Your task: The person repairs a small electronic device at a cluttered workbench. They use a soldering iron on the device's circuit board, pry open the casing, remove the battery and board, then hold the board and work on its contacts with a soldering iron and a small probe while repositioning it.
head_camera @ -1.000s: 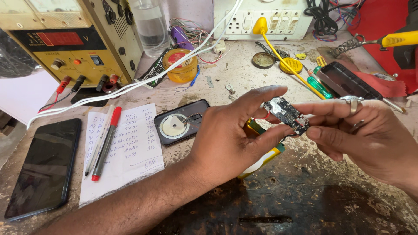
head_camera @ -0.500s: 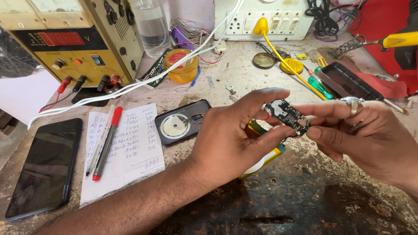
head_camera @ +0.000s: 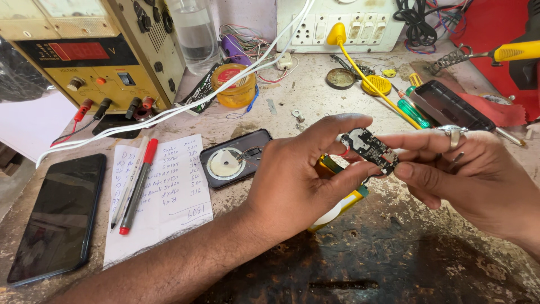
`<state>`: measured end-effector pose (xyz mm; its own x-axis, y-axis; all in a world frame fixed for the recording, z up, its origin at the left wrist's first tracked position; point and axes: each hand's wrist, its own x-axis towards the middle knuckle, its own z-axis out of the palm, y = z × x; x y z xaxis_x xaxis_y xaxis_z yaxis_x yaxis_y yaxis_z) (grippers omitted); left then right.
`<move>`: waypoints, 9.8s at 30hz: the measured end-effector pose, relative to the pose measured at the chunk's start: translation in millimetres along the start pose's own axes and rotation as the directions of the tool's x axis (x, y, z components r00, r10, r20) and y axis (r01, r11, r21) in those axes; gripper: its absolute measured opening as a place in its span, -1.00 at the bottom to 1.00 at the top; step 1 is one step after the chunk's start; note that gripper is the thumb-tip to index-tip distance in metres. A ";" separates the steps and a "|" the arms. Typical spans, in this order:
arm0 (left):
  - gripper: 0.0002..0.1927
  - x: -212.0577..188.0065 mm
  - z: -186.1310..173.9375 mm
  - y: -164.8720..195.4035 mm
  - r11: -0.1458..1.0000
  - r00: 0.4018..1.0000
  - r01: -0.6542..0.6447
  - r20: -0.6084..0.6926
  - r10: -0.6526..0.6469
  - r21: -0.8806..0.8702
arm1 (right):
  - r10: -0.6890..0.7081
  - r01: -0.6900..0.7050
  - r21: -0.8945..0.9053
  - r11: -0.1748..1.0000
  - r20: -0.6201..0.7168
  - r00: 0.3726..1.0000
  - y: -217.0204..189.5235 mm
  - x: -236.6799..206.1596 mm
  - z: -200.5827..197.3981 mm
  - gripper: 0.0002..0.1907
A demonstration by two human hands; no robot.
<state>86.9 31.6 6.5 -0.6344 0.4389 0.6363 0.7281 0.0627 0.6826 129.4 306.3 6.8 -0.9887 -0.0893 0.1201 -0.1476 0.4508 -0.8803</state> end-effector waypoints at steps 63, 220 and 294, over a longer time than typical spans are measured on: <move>-0.39 9.8 -8.9 -11.9 0.890 0.913 0.140 0.291 -0.285 0.434 | 0.091 -0.104 0.093 0.990 0.139 0.986 3.4 12.3 5.2 -0.62; -0.80 2.6 -12.5 -21.6 0.971 0.883 -0.132 0.469 0.023 0.201 | -0.350 0.384 -0.068 0.921 0.290 0.891 1.4 -9.2 27.2 -0.89; -0.84 10.2 -17.0 -20.6 0.965 0.831 -0.196 0.552 0.069 0.173 | -0.202 0.228 -0.075 0.971 0.252 0.946 10.8 -6.9 30.6 -0.97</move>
<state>61.0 19.5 5.1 -0.3335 0.8637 0.3779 0.8718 0.1300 0.4722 135.4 284.6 -17.6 -0.8996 -0.3994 0.1763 -0.3703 0.4841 -0.7928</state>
